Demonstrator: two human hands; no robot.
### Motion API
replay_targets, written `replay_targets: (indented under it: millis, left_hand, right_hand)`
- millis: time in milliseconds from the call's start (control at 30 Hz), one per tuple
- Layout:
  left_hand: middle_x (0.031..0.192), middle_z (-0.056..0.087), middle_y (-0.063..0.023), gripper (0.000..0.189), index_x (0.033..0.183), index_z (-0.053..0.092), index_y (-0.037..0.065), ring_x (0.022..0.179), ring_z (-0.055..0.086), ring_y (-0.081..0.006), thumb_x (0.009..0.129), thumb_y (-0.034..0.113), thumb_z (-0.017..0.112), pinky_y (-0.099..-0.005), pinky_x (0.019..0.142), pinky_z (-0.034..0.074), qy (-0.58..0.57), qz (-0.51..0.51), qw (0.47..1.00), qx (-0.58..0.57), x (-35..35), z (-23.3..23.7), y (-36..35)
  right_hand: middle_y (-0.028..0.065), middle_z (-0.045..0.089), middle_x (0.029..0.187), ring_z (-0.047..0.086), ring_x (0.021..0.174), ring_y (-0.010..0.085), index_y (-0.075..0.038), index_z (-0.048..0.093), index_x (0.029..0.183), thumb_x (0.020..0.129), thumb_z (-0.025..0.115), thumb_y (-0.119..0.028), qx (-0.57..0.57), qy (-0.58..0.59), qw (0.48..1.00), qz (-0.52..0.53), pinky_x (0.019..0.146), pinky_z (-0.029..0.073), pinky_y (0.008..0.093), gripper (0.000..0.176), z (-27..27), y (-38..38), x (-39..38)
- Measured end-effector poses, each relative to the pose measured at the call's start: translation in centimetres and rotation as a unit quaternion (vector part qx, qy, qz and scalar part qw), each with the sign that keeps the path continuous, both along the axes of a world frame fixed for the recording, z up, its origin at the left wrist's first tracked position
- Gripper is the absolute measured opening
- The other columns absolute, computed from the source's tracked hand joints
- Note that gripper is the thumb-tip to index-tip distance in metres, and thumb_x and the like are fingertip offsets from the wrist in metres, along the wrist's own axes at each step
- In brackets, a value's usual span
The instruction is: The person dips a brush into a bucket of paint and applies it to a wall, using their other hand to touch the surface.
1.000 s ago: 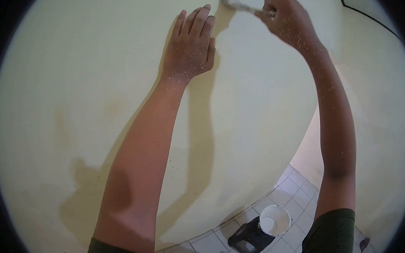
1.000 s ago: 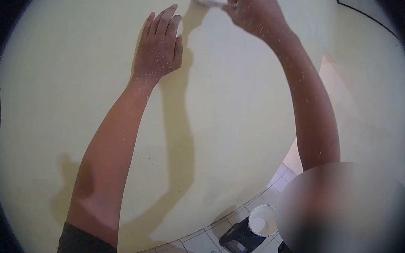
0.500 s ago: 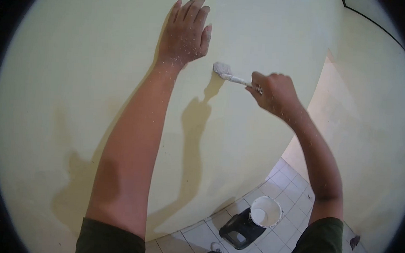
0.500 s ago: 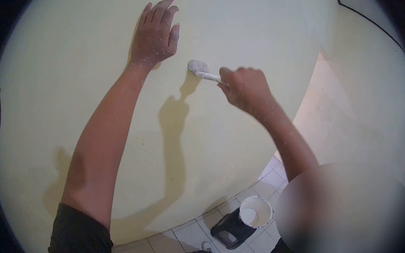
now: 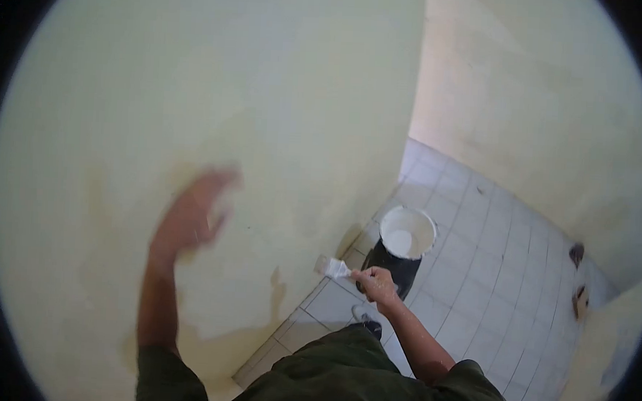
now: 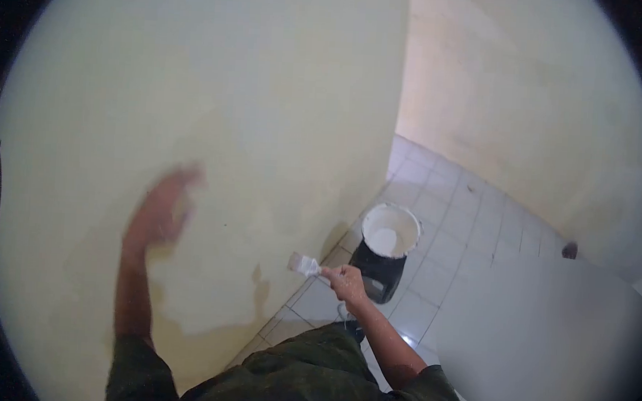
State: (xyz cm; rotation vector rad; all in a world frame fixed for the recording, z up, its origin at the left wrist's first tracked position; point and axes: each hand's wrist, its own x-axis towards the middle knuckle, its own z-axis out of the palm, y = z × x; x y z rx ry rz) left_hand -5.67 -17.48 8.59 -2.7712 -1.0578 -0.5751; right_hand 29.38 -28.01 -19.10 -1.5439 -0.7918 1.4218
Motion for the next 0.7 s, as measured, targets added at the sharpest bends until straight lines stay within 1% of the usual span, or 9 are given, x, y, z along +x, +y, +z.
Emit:
replay_targets:
  millis: [33,100,167,233,333,433,533,633,700]
  left_hand:
    - [0.143,0.058,-0.0184,0.049,0.135,0.059,0.005,0.137,0.051,-0.0363,0.087,0.007,0.068,-0.0467,0.118,0.038,0.033,-0.050,0.997,-0.049,0.2,-3.6,-1.3]
    - [0.143,0.058,-0.0172,0.048,0.135,0.059,0.007,0.136,0.052,-0.0356,0.087,0.007,0.068,-0.0449,0.117,0.039,-0.059,-0.086,0.956,-0.275,1.9,-9.4,-4.2]
    - [0.144,0.057,-0.0163,0.046,0.134,0.060,0.008,0.136,0.052,-0.0350,0.088,0.007,0.068,-0.0438,0.116,0.040,-0.120,-0.055,0.927,-0.352,2.5,-17.3,-5.5]
    - [0.146,0.055,-0.0163,0.045,0.134,0.060,0.008,0.137,0.051,-0.0349,0.090,0.008,0.066,-0.0437,0.116,0.040,-0.115,-0.046,0.912,-0.390,3.8,-21.4,-7.0]
    - [0.148,0.052,-0.0166,0.044,0.136,0.058,0.007,0.138,0.050,-0.0353,0.092,0.009,0.064,-0.0437,0.117,0.040,-0.128,-0.017,0.895,-0.426,6.3,-22.5,-8.9]
    - [0.148,0.052,-0.0161,0.047,0.139,0.056,0.009,0.139,0.049,-0.0359,0.093,0.011,0.063,-0.0444,0.117,0.038,-0.121,-0.015,0.897,-0.425,9.3,-23.0,-9.7]
    - [0.150,0.051,-0.0159,0.049,0.141,0.054,0.009,0.140,0.048,-0.0365,0.094,0.012,0.064,-0.0449,0.118,0.037,-0.085,-0.020,0.895,-0.437,10.1,-22.9,-8.7]
    - [0.151,0.049,-0.0163,0.049,0.142,0.053,0.008,0.140,0.047,-0.0369,0.094,0.012,0.064,-0.0454,0.118,0.037,-0.067,0.004,0.891,-0.450,11.0,-22.6,-7.8]
    - [0.149,0.050,-0.0179,0.049,0.141,0.053,0.006,0.139,0.047,-0.0380,0.094,0.012,0.063,-0.0452,0.117,0.037,-0.059,0.018,0.887,-0.458,11.2,-22.7,-6.9]
  right_hand:
    - [-0.0036,0.050,0.063,0.038,0.047,0.0065,-0.008,0.060,0.078,0.091,0.080,-0.031,-0.019,0.002,1.000,-0.004,0.041,0.027,0.0260,0.033,-1.2,-1.3,0.5]
    - [-0.0049,0.047,0.062,0.033,0.046,0.0059,-0.008,0.060,0.076,0.096,0.075,-0.029,-0.058,0.088,0.994,-0.008,0.041,0.022,0.0256,0.032,-3.0,-3.9,1.8]
    - [-0.0049,0.046,0.061,0.032,0.046,0.0060,-0.009,0.060,0.075,0.098,0.071,-0.029,-0.057,0.165,0.984,-0.023,0.042,0.021,0.0257,0.032,-5.6,-6.1,2.5]
    - [-0.0047,0.046,0.060,0.034,0.046,0.0058,-0.011,0.061,0.074,0.097,0.072,-0.029,-0.078,0.147,0.985,-0.037,0.042,0.022,0.0263,0.032,-6.1,-6.7,2.6]
    - [-0.0025,0.050,0.061,0.038,0.047,0.0065,-0.011,0.059,0.070,0.093,0.076,-0.030,-0.080,0.098,0.990,-0.068,0.042,0.026,0.0279,0.034,-6.3,-7.1,2.0]
    - [-0.0040,0.048,0.061,0.036,0.047,0.0067,-0.011,0.059,0.073,0.094,0.074,-0.030,-0.100,0.128,0.984,-0.073,0.042,0.025,0.0288,0.032,-7.1,-5.8,2.3]
    - [-0.0062,0.044,0.062,0.032,0.048,0.0065,-0.012,0.058,0.077,0.095,0.072,-0.027,-0.135,0.217,0.964,-0.067,0.043,0.023,0.0286,0.028,-5.8,-3.0,2.8]
    - [-0.0086,0.042,0.064,0.030,0.049,0.0047,-0.013,0.060,0.085,0.099,0.070,-0.025,-0.150,0.255,0.954,-0.046,0.045,0.023,0.0262,0.021,-6.0,-0.8,3.7]
    - [-0.0078,0.042,0.063,0.030,0.049,0.0056,-0.013,0.058,0.080,0.097,0.070,-0.025,-0.137,0.236,0.961,-0.031,0.044,0.023,0.0271,0.024,-5.3,0.9,4.5]
